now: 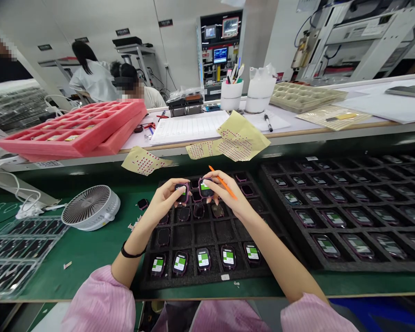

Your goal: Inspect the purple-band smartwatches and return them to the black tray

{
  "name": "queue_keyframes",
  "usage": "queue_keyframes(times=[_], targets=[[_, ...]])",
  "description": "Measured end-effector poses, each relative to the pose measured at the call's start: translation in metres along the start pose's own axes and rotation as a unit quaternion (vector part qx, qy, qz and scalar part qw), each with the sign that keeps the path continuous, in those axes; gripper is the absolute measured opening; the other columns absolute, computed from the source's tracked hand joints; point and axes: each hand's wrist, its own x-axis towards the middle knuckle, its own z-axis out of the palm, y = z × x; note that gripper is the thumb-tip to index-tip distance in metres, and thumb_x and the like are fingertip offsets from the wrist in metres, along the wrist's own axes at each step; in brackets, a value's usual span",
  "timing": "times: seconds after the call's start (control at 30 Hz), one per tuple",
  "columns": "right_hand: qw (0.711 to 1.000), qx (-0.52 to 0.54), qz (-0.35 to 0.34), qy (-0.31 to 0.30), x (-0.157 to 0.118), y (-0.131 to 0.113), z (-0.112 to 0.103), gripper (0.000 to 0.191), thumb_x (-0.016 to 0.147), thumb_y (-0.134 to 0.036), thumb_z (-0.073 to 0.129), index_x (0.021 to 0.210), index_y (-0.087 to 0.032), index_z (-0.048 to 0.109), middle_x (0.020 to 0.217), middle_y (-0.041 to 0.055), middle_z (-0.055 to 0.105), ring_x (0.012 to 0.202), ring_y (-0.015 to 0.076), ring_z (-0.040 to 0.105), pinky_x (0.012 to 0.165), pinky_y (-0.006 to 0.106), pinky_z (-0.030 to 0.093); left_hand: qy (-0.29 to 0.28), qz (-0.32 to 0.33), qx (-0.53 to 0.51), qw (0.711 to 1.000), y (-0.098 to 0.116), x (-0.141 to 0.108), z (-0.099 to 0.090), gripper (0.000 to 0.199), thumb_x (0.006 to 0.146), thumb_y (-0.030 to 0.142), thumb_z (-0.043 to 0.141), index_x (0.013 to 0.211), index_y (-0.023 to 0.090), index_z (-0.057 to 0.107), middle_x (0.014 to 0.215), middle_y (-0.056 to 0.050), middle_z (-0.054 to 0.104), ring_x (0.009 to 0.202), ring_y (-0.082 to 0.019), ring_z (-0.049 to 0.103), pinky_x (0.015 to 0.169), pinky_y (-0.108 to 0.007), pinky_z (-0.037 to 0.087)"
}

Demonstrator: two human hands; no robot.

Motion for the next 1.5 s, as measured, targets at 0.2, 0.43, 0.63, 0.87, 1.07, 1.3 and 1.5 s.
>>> queue_keyframes(times=[0.2,0.43,0.63,0.87,1.07,1.3,1.5], targets=[[1.0,0.0,0.012,0.017,0.001,0.001,0.0,0.028,0.078,-0.045,0.07,0.086,-0.02,0.06,0.064,-0.0034,0.056,0.043,0.01,0.056,0.037,0.021,0.038,0.0,-0.011,-0.001,1.0,0.0,0.0,0.002,0.038,0.082,0.047,0.063,0.103,0.015,0.063,0.083,-0.004,0.063,0.074,-0.013,0.06,0.056,-0.021,0.051],[0.999,0.011,-0.009,-0.036,0.0,-0.001,-0.001,0.033,0.079,-0.042,0.069,0.102,-0.02,0.058,0.09,0.0041,0.064,0.063,0.0156,0.067,0.041,0.021,0.045,-0.016,0.009,0.025,1.0,-0.003,0.001,0.0,0.043,0.089,0.042,0.055,0.124,0.016,0.055,0.102,-0.007,0.064,0.071,-0.01,0.056,0.05,-0.017,0.042],[0.999,0.003,-0.01,-0.033,0.0,-0.001,0.0,0.036,0.075,-0.039,0.074,0.101,-0.02,0.057,0.093,0.0043,0.064,0.06,0.014,0.065,0.039,0.021,0.043,-0.023,0.016,0.022,0.999,-0.005,0.002,-0.002,0.046,0.088,0.041,0.057,0.127,0.018,0.053,0.107,-0.008,0.063,0.067,-0.009,0.056,0.05,-0.018,0.042],[1.0,0.006,-0.005,-0.008,0.001,0.001,-0.001,0.029,0.082,-0.044,0.066,0.095,-0.019,0.06,0.072,-0.0003,0.061,0.051,0.0139,0.063,0.038,0.021,0.041,-0.004,-0.002,0.027,1.0,-0.001,0.001,-0.001,0.039,0.091,0.043,0.049,0.118,0.018,0.061,0.094,-0.006,0.067,0.068,-0.012,0.06,0.051,-0.019,0.043],[1.0,-0.01,0.001,-0.016,0.0,-0.003,-0.001,0.029,0.082,-0.044,0.065,0.095,-0.019,0.061,0.068,-0.0004,0.06,0.052,0.0148,0.063,0.037,0.022,0.041,-0.006,-0.005,0.023,1.0,-0.001,0.001,-0.002,0.035,0.091,0.041,0.048,0.113,0.018,0.064,0.09,-0.005,0.066,0.067,-0.013,0.06,0.05,-0.02,0.043],[0.997,-0.014,-0.01,-0.077,0.002,0.0,-0.006,0.038,0.076,-0.035,0.072,0.108,-0.022,0.055,0.103,0.0072,0.063,0.066,0.0151,0.066,0.039,0.021,0.046,-0.038,0.005,-0.004,0.999,-0.011,0.003,-0.004,0.053,0.086,0.034,0.058,0.137,0.021,0.046,0.109,-0.008,0.062,0.084,-0.015,0.062,0.056,-0.019,0.047],[0.998,-0.012,0.005,-0.069,0.002,0.002,-0.005,0.041,0.071,-0.033,0.077,0.105,-0.022,0.055,0.1,0.0058,0.063,0.068,0.0173,0.069,0.037,0.019,0.043,-0.035,-0.005,0.007,0.999,-0.008,0.002,-0.003,0.052,0.083,0.031,0.062,0.132,0.019,0.049,0.119,-0.011,0.061,0.085,-0.015,0.063,0.058,-0.02,0.046]])
